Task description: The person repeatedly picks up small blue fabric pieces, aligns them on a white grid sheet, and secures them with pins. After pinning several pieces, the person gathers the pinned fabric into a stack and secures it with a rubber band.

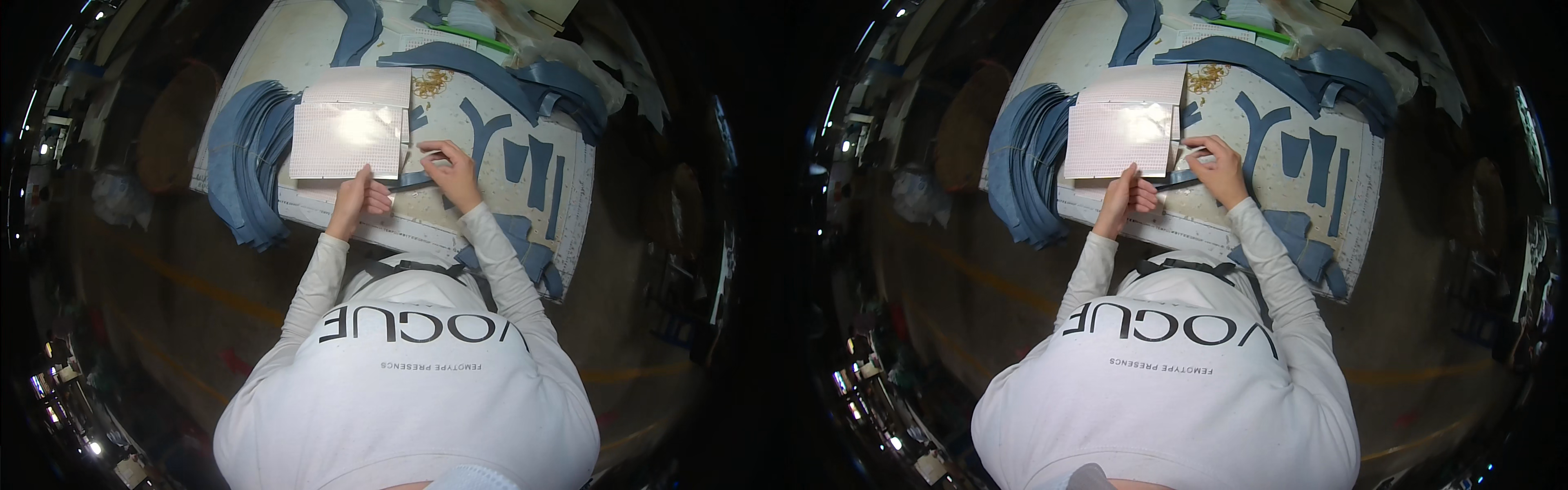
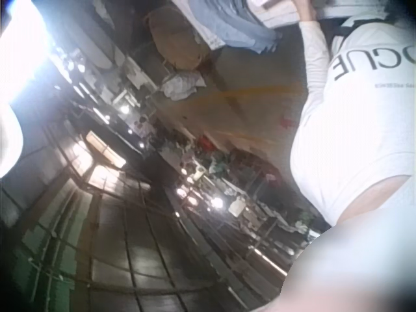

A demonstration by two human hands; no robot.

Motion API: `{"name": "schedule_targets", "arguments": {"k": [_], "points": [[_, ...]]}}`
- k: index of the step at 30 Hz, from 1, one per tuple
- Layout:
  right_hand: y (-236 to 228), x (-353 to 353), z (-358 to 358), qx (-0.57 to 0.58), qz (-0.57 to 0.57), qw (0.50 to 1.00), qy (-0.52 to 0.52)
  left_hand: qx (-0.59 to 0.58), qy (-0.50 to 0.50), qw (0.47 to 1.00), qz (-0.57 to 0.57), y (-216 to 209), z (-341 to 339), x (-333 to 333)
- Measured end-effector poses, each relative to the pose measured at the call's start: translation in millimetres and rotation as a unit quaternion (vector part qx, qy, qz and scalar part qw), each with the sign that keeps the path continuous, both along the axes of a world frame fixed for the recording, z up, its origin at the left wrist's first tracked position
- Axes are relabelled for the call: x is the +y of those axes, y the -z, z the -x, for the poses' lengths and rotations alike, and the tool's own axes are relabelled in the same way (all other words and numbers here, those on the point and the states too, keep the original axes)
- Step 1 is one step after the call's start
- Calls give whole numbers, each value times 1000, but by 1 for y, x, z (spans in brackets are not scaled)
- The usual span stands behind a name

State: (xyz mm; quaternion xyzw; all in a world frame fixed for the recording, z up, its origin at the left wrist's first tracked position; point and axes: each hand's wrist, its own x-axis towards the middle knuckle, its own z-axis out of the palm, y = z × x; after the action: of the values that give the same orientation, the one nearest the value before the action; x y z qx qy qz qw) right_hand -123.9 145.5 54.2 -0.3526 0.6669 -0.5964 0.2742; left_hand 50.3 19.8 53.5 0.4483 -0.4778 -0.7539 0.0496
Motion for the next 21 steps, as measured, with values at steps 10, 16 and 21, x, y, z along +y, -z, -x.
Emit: {"name": "schedule_targets", "arguments": {"k": [10, 16, 21], "points": [[42, 34, 29, 289, -54, 955, 21, 182, 243, 760, 574, 30, 62, 14], [38, 30, 21, 346, -66, 936, 15, 170, 248, 759, 578, 41, 67, 7], [36, 27, 18, 426, -68, 902, 17, 168, 246, 753, 586, 44, 66, 7]]}}
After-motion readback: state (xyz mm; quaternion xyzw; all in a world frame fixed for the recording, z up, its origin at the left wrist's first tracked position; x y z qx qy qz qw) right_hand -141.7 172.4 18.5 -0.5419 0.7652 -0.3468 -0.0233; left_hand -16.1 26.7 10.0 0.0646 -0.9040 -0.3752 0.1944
